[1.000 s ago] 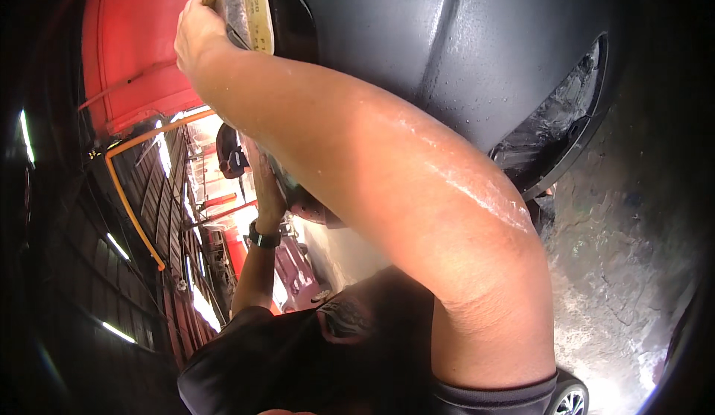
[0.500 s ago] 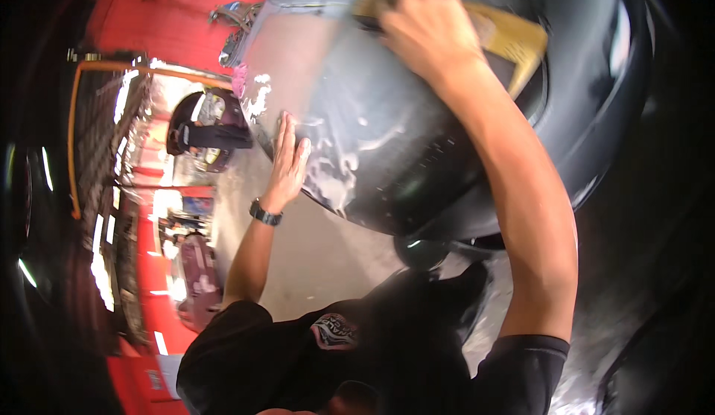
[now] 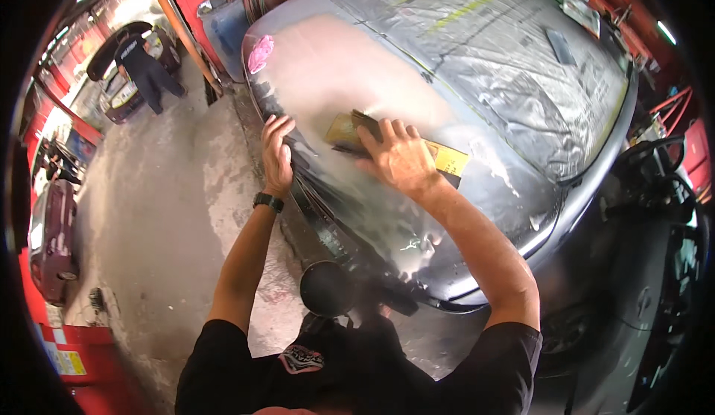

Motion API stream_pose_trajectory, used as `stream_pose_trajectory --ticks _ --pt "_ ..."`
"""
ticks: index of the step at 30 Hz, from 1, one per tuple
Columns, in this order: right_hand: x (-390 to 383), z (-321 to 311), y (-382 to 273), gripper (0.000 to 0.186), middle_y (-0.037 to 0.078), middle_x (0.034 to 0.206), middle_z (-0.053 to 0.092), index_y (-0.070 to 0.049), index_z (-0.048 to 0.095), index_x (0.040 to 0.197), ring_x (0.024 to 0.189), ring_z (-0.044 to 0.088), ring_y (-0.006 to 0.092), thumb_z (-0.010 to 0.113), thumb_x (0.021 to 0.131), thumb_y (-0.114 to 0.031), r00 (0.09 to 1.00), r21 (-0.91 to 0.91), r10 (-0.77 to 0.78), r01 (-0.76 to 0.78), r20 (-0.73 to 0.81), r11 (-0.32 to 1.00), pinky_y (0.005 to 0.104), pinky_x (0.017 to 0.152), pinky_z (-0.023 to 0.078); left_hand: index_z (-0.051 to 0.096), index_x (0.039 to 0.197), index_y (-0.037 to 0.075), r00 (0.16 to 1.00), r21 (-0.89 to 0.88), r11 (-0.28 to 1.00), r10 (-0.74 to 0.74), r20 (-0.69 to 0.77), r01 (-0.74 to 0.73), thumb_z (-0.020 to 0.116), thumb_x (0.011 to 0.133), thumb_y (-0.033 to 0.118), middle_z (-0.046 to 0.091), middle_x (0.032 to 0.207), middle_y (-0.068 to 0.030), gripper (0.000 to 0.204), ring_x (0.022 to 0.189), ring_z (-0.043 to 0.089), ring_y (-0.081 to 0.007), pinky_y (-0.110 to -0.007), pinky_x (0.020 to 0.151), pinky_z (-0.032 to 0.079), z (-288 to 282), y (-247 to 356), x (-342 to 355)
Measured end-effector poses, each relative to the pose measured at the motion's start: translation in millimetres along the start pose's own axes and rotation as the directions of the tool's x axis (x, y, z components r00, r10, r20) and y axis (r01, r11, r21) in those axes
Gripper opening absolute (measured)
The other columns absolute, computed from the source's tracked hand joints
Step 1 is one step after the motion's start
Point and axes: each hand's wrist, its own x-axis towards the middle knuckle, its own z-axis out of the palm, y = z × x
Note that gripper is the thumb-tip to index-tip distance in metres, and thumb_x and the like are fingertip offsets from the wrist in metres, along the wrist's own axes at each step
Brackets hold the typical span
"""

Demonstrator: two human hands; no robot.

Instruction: The person sands the hood of a car using a sanding block and a pink cloth. They repeatedly rub the surface of the hood, which is covered in a white substance, and occasionally dip the sanding block into a bucket of water.

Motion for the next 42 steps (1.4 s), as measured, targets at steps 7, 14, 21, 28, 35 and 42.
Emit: stream_pose_trajectory --ticks 7,14,21,28,35,42 --pt "197.0 56.9 103.9 0.059 0.021 0.124 0.057 -0.016 0.057 0.137 0.113 0.059 0.0369 0.061 0.092 -0.053 0.985 0.016 0.174 -0.174 0.016 0.985 0.0505 0.093 0.050 0.069 0.113 0.006 0.982 -0.089 0.994 -0.085 -0.166 0.071 0.020 0.101 0.066 0.062 0.127 -0.0135 0.078 0.137 0.043 -0.0382 -0.058 0.117 0.019 42.6 5.0 23.6" --pt "122.7 46.4 61.2 0.056 0.018 0.114 0.057 -0.019 0.058 0.137 0.102 0.060 0.0354 0.066 0.089 -0.049 0.998 0.043 -0.004 0.007 -0.070 0.999 0.0486 0.086 0.052 0.068 0.114 0.006 0.983 -0.063 0.993 -0.105 -0.151 0.096 0.026 0.101 0.063 0.061 0.129 -0.0123 0.072 0.137 0.042 -0.0381 -0.057 0.118 0.020 28.7 2.7 17.8" --pt "65.4 10.8 71.1 0.060 0.015 0.107 0.057 -0.014 0.057 0.139 0.099 0.061 0.0342 0.066 0.090 -0.048 0.997 0.100 -0.072 0.073 -0.016 0.992 0.0483 0.082 0.052 0.069 0.112 0.009 0.973 -0.135 0.986 -0.121 -0.199 0.095 0.024 0.098 0.068 0.061 0.128 -0.0101 0.075 0.138 0.042 -0.0354 -0.058 0.118 0.017 42.2 -2.9 16.2" --pt "184.0 36.0 102.4 0.058 0.020 0.126 0.056 -0.019 0.057 0.139 0.114 0.060 0.0383 0.058 0.094 -0.056 0.939 -0.055 0.315 -0.310 0.140 0.949 0.0467 0.090 0.053 0.070 0.110 0.009 0.967 -0.156 0.982 -0.135 -0.217 0.102 0.020 0.099 0.070 0.062 0.126 -0.0104 0.079 0.135 0.045 -0.0378 -0.058 0.117 0.020 49.8 4.4 20.2" --pt "17.1 -10.6 53.3 0.064 0.014 0.106 0.057 -0.015 0.061 0.136 0.093 0.063 0.0320 0.070 0.085 -0.053 0.984 0.078 -0.147 0.156 -0.105 0.985 0.0468 0.082 0.055 0.070 0.110 0.008 0.957 -0.141 0.983 -0.147 -0.249 0.114 0.018 0.099 0.068 0.062 0.126 -0.0118 0.080 0.135 0.045 -0.0392 -0.057 0.117 0.021 41.4 3.5 14.2" --pt "192.5 40.6 137.0 0.060 0.021 0.119 0.056 -0.024 0.055 0.142 0.105 0.063 0.0388 0.059 0.093 -0.059 0.911 -0.070 0.394 -0.388 0.122 0.919 0.0508 0.082 0.054 0.071 0.109 0.005 0.961 -0.162 0.985 -0.098 -0.259 0.057 0.016 0.102 0.063 0.063 0.125 -0.0134 0.080 0.135 0.045 -0.0396 -0.057 0.117 0.024 53.2 4.0 20.5"
